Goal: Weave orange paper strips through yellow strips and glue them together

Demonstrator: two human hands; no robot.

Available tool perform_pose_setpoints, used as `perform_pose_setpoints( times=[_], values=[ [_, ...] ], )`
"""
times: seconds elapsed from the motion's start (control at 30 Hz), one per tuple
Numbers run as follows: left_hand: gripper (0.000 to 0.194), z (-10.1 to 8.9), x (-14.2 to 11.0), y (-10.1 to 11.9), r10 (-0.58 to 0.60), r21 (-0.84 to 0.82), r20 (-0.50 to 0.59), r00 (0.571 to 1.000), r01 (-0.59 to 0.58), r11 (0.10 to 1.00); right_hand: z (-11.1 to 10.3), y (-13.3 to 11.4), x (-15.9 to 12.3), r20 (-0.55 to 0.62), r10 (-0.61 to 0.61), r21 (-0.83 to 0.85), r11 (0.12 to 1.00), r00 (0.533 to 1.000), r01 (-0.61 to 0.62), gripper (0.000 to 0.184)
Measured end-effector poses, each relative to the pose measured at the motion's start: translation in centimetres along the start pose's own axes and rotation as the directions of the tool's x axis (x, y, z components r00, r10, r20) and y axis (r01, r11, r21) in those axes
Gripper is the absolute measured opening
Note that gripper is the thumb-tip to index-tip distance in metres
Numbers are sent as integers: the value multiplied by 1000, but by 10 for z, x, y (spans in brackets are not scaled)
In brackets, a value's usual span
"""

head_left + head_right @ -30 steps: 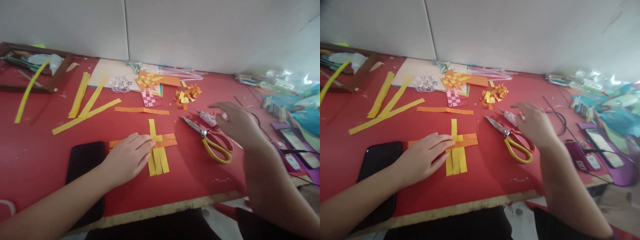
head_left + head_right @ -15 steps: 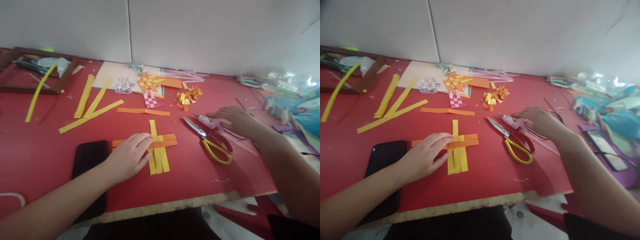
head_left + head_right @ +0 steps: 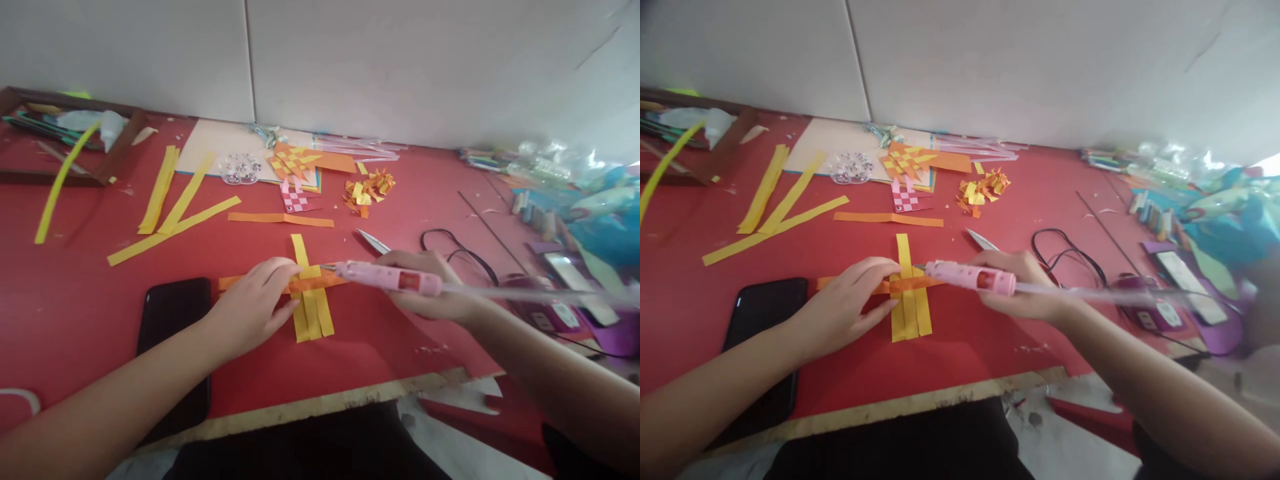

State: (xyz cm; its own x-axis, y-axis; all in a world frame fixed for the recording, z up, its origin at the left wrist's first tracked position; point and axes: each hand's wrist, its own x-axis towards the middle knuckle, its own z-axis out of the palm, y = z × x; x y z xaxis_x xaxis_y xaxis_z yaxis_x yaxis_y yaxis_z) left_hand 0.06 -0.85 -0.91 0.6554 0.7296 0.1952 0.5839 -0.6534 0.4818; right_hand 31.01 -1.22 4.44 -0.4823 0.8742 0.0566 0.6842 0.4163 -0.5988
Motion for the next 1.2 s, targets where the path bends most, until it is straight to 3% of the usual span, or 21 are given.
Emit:
perform_pose_setpoints(
  times=[0.17,0.53,0.9,1.2],
  values=[
    [37,2,1,-1,21,12,-20,1000,-21,1000,23,-7,6,149,92,-16,996,985,-90,17],
    [40,0,0,-1,38,13,-4,999,-38,999,18,-15,19,183,99,-162,984,978,-70,4],
    [45,1,1,-1,40,-4,-28,999,-40,999,9,-28,32,245,30,-125,992,969,0,25],
    [59,5,-1,-3,52,-42,-97,994,-56,998,6,-35,42,249,17,-85,996,968,4,25]
  ],
)
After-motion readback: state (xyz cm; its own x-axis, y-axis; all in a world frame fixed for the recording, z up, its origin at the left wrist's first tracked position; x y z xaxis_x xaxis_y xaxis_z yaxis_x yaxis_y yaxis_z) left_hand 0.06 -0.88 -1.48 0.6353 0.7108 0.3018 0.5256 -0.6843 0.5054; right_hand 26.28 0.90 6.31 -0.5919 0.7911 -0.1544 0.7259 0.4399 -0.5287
